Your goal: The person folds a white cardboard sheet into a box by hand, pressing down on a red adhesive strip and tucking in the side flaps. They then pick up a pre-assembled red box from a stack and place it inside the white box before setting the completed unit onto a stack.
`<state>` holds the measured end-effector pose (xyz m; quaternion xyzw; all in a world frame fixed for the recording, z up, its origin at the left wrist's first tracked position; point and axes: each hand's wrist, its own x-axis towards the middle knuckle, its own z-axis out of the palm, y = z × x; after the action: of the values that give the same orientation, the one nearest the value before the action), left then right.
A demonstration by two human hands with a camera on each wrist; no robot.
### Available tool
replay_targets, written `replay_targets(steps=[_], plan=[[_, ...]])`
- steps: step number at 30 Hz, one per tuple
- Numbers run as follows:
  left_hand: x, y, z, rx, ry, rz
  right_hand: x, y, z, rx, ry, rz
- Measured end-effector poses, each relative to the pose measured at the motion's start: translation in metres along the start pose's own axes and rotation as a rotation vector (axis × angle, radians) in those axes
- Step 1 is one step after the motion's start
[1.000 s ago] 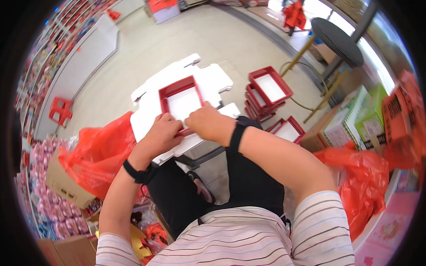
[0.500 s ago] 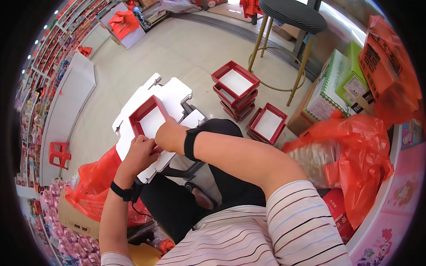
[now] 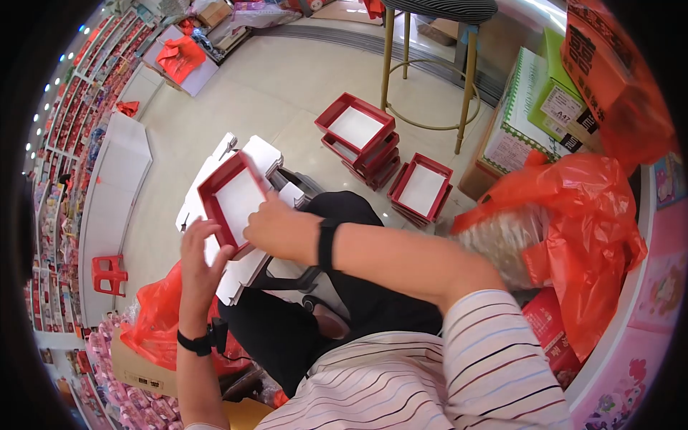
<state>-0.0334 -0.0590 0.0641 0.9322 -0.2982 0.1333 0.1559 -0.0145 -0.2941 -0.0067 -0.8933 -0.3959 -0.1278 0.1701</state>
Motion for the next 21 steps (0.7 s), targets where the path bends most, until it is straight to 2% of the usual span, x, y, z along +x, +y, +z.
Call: replay_targets(steps=[3, 6, 8, 12, 21], plan=[[-0.015, -0.005, -0.004, -0.030, 0.103, -0.128, -0.045, 0.023, -0.037, 0.024, 0.002, 0.022], [-0.044, -0.044, 0.034, -0.024, 0.118, -0.203, -0.090, 0.048, -0.071, -0.036, 0.137, -0.005], [-0.058, -0.064, 0.059, 0.017, 0.120, -0.188, -0.115, 0.057, -0.086, -0.088, 0.213, -0.017], [-0.067, -0.066, 0.086, 0.048, 0.166, -0.224, -0.148, 0.052, -0.115, -0.232, 0.282, 0.026], [-0.069, -0.065, 0.095, 0.077, 0.199, -0.290, -0.186, 0.056, -0.113, -0.277, 0.145, 0.092]])
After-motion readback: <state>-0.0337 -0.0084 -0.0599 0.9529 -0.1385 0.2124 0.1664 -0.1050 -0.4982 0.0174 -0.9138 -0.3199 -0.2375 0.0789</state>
